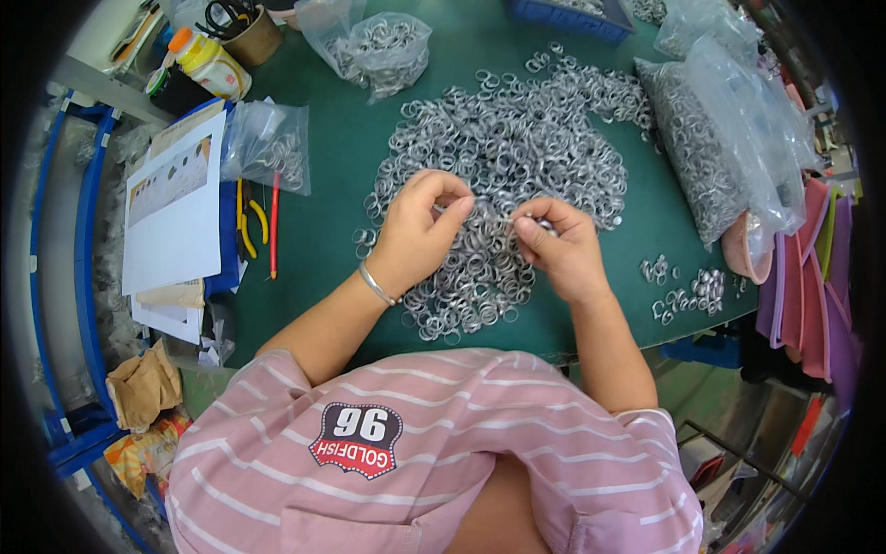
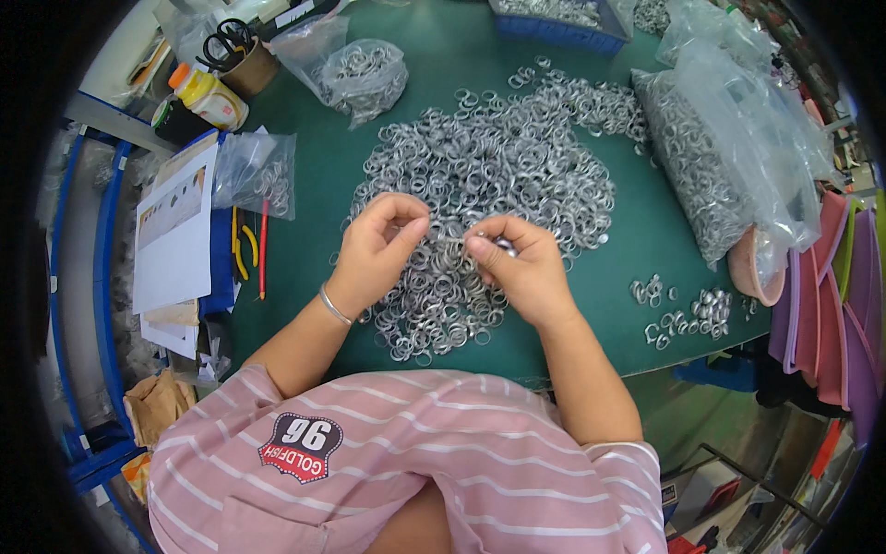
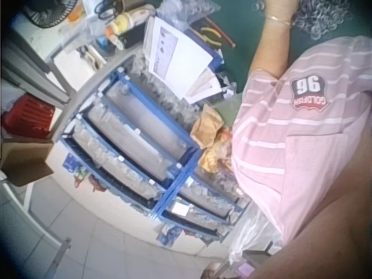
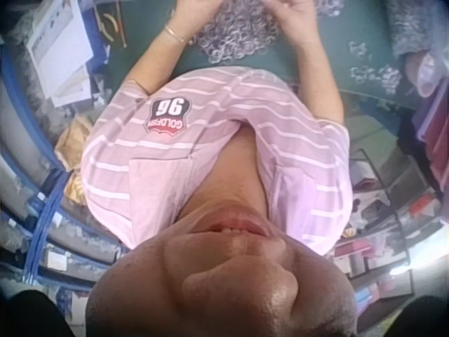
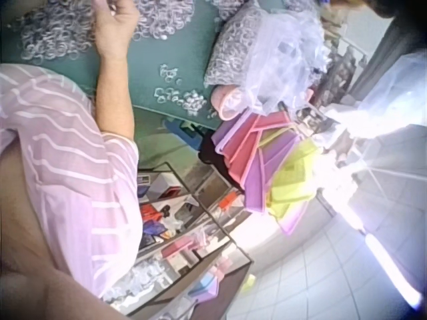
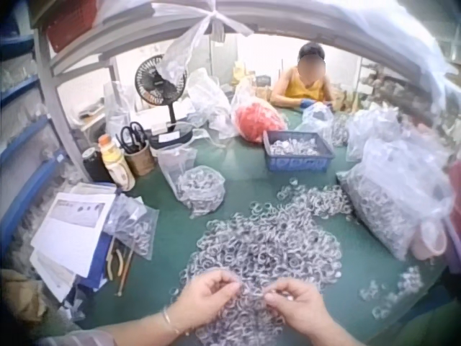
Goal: The person sorts metal rings with keychain clips by hand, picking them from a large pile on a green table and placing specific groups into separate bags or containers.
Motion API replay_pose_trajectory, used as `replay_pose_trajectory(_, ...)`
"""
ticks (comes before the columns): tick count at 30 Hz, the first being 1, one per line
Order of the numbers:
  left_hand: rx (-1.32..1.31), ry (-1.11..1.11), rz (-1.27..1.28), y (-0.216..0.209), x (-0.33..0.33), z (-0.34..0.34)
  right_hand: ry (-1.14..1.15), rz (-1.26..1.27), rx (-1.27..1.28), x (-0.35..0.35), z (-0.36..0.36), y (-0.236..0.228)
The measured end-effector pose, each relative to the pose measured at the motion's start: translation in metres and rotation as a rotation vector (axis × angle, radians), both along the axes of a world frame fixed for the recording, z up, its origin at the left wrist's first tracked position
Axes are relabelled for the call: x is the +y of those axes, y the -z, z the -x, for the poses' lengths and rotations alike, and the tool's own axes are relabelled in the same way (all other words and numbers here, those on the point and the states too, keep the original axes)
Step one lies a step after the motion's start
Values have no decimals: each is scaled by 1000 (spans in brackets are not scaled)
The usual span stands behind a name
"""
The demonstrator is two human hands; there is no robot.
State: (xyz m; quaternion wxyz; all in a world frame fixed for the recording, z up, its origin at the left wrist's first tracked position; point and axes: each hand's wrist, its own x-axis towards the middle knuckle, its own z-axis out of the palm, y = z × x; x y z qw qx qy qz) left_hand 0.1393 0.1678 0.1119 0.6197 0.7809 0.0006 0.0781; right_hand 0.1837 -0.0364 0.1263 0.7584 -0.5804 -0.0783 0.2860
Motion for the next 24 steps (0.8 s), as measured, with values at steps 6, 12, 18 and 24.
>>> replay_pose_trajectory(6, -246, -69, -760, 17, -4, 2, -44, 164, 178, -6, -27, 0)
replay_pose_trajectory(12, -209, -49, -817, 12, -6, 0, 107, 164, -66, 1, -137, -58)
replay_pose_trajectory(18, -210, -52, -818, 18, -6, -1, 364, -369, 41, -13, -231, -94)
replay_pose_trajectory(24, -164, -30, -852, 18, -8, -4, 328, -746, 335, -37, -152, -54)
